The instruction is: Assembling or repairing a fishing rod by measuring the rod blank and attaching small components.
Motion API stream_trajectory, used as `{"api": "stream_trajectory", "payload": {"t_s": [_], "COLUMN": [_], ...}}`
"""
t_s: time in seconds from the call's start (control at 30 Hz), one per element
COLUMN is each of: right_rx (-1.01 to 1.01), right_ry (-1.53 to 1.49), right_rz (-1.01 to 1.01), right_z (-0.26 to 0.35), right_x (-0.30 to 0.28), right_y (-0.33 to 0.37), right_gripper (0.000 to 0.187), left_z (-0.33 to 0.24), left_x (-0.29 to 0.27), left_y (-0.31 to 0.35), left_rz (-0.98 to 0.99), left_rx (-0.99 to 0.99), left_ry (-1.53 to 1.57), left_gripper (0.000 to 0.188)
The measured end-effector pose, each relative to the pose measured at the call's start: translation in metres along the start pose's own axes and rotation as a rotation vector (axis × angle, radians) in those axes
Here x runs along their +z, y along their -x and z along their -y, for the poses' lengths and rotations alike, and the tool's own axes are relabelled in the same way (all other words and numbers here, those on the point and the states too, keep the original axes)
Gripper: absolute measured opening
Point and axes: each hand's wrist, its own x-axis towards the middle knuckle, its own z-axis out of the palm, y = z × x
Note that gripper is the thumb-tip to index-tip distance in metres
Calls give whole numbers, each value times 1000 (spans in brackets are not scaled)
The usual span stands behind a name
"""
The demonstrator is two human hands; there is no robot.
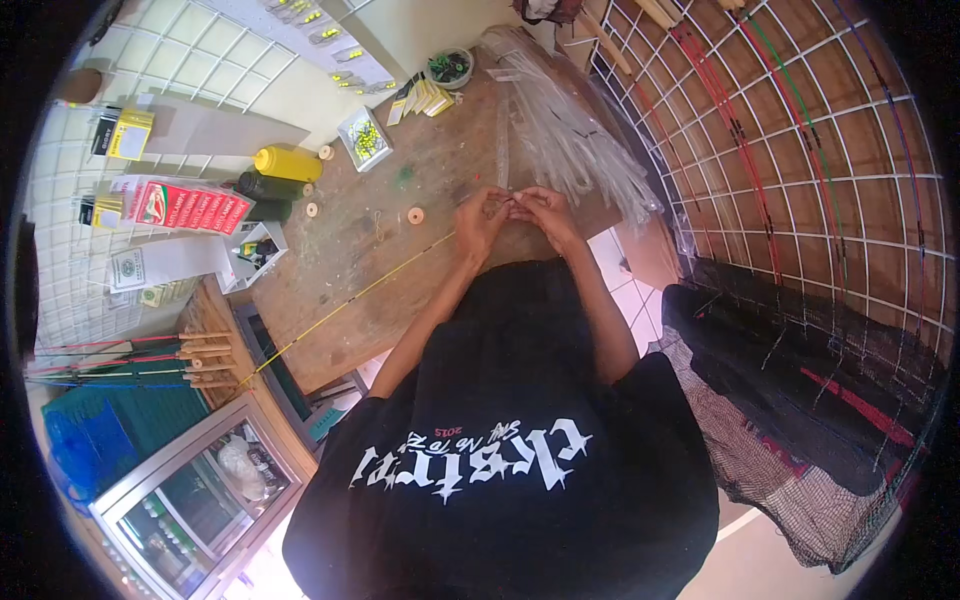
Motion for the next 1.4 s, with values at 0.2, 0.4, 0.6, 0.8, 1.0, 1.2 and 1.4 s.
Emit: {"api": "stream_trajectory", "payload": {"t_s": [0.2, 0.4, 0.6, 0.8, 1.0, 1.2, 1.4], "right_rx": [-13, -203, -290, -282, -303, -347, -805], "right_ry": [106, 327, 443, 461, 494, 690, 663], "right_rz": [-82, -85, -43, -35, -72, -126, -463], "right_z": [-2, -2, 2, 1, 1, 15, 66], "right_x": [-6, -12, -12, -13, -11, -4, -25], "right_y": [-1, -5, -7, -9, -10, -5, -20], "right_gripper": [21, 21, 24, 22, 19, 14, 17], "left_z": [1, 3, 4, 6, 9, 10, 9], "left_x": [1, 2, 2, 4, 5, 5, 8], "left_y": [1, 1, 1, 1, 1, 2, 1], "left_rz": [5, -46, -13, -20, -21, 0, 4], "left_rx": [-28, 85, 33, 34, 22, -6, 1], "left_ry": [16, -30, -24, -1, 0, -6, 22], "left_gripper": [18, 16, 17, 17, 18, 18, 19]}}
